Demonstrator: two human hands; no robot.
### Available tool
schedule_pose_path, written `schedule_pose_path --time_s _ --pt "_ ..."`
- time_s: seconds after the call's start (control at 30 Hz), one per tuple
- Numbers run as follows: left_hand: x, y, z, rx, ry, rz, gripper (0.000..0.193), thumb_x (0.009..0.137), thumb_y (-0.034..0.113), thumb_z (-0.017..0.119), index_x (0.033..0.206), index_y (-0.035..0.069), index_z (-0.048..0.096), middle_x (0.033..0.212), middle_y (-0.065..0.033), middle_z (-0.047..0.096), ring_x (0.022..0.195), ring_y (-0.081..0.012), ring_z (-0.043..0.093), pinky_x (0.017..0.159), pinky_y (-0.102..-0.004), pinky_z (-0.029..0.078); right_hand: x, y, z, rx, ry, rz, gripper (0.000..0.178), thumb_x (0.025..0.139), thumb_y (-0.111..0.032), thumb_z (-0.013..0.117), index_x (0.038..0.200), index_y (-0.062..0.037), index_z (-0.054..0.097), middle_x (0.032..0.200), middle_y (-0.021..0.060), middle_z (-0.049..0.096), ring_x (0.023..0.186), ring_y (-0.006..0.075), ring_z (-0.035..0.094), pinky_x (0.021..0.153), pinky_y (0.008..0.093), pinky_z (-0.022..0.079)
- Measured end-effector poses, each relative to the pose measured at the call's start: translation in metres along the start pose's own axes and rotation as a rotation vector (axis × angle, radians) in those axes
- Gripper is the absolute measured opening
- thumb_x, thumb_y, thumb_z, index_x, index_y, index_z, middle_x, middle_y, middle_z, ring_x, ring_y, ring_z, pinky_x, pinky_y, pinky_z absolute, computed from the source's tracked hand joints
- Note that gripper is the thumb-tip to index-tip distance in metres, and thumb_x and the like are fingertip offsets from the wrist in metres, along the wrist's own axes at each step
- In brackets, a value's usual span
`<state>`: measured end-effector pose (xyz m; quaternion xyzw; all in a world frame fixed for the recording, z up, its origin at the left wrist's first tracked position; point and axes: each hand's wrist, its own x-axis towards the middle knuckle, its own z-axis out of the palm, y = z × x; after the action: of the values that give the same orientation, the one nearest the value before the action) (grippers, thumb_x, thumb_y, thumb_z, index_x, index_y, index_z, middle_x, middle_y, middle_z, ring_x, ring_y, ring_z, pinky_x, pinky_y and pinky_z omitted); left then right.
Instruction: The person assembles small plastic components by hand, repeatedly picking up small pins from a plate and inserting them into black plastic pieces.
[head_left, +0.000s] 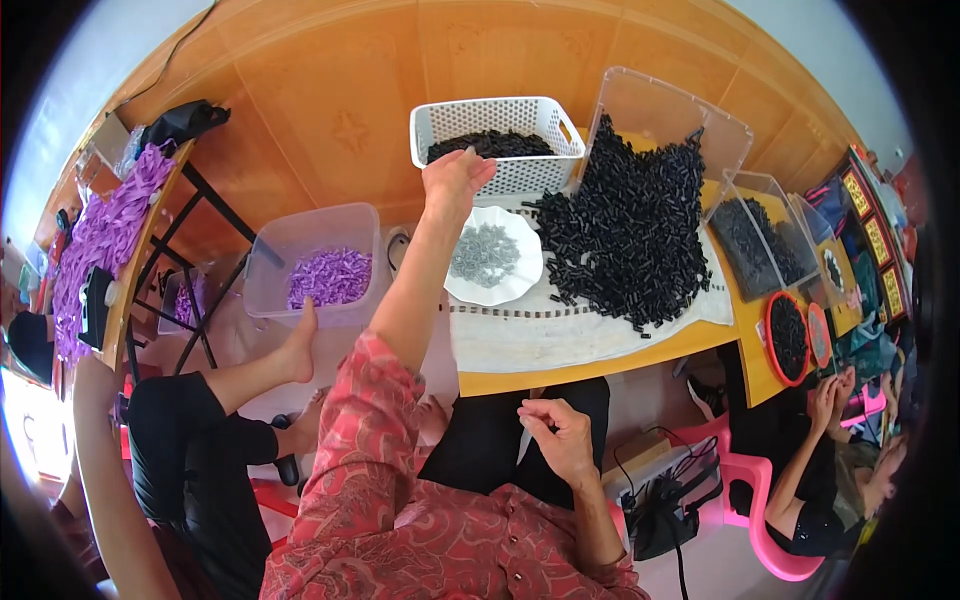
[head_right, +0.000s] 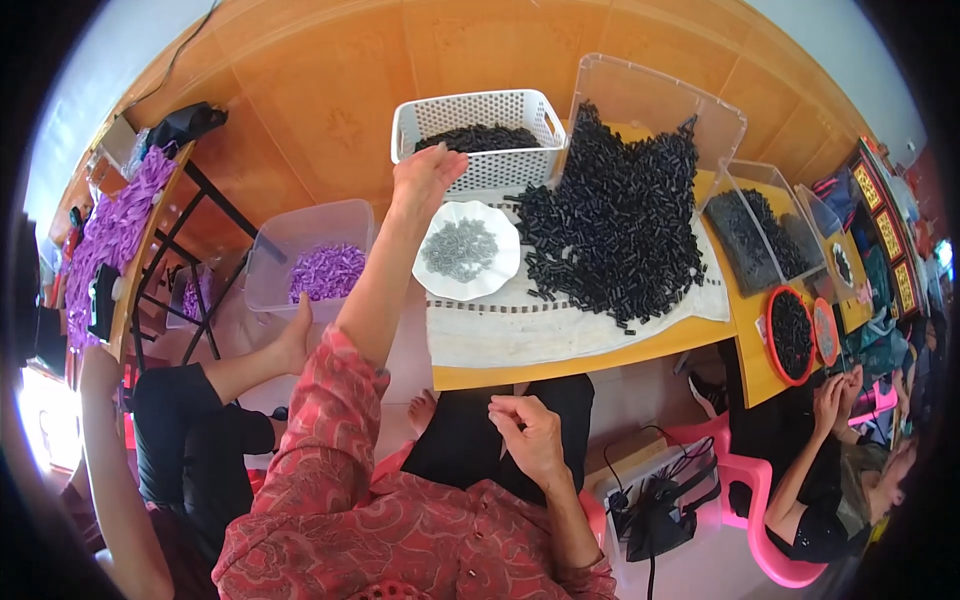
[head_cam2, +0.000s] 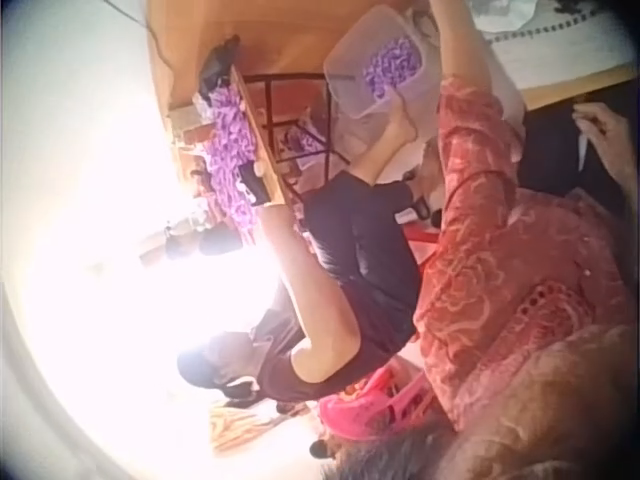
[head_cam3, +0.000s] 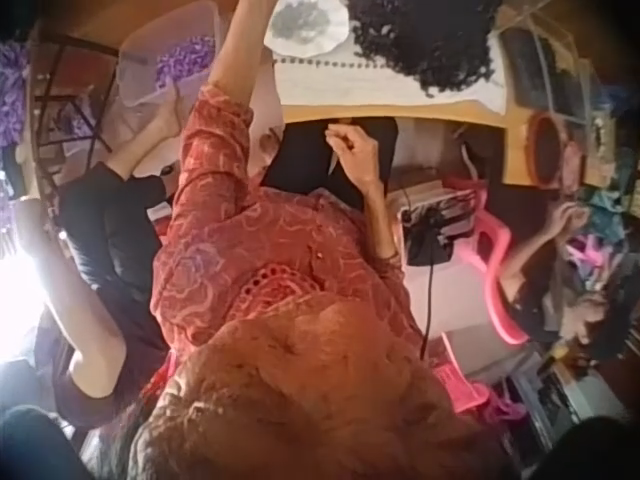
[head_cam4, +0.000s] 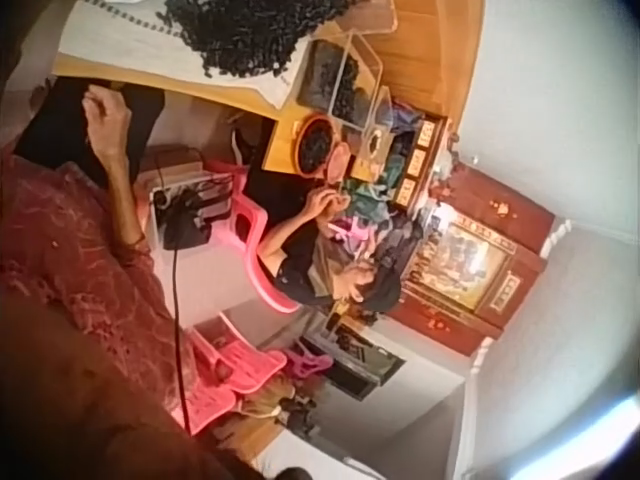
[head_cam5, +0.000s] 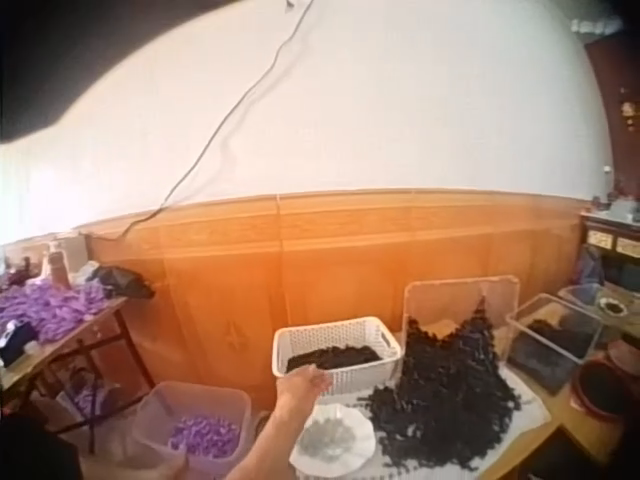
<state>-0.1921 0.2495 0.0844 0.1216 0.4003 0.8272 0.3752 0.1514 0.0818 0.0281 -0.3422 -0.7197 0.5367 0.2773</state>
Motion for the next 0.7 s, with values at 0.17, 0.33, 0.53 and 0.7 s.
schedule_pose_path --time_s 0.17,0.33,0.53,0.7 --pt "-0.078 -0.031 -0.026 0.014 -0.049 -0.052 0.028 0.093 0.008 0.057 0.114 -0.009 0.053 0.094 -0.0174 0.063 0.080 -0.0238 0.065 0.073 -0.0329 0.056 0.003 0.012 -0.008 -0.031 0.041 0.024 0.017 0.083 0.000 0.068 0.100 0.0008 0.067 0.089 0.0079 0.070 0.078 0.0111 0.065 0.069 0.0232 0.051" --pt "-0.154 -0.046 -0.048 -0.014 -0.024 -0.114 0.026 0.092 0.010 0.059 0.113 -0.006 0.056 0.096 -0.0160 0.065 0.079 -0.0200 0.064 0.071 -0.0304 0.055 0.015 0.018 -0.009 0.093 0.141 0.006 0.016 0.082 -0.002 0.067 0.098 0.0002 0.065 0.080 0.0091 0.065 0.068 0.0132 0.065 0.059 0.0246 0.051" --pt "-0.216 -0.053 -0.062 -0.044 -0.033 -0.199 0.023 0.093 0.008 0.057 0.113 -0.004 0.058 0.095 -0.0155 0.066 0.078 -0.0179 0.064 0.068 -0.0290 0.054 0.032 0.039 -0.040 -0.129 0.435 -0.081 0.010 0.081 0.000 0.065 0.091 -0.0007 0.066 0.076 0.0103 0.062 0.062 0.0170 0.059 0.056 0.0287 0.047" --pt "-0.241 -0.064 -0.078 -0.058 -0.065 -0.245 0.023 0.093 0.007 0.058 0.113 -0.003 0.058 0.094 -0.0150 0.066 0.075 -0.0172 0.064 0.067 -0.0284 0.054 0.052 0.055 -0.090 -0.526 0.736 -0.130 0.018 0.082 -0.004 0.064 0.100 -0.0038 0.064 0.083 0.0129 0.059 0.074 0.0282 0.058 0.067 0.0383 0.048"
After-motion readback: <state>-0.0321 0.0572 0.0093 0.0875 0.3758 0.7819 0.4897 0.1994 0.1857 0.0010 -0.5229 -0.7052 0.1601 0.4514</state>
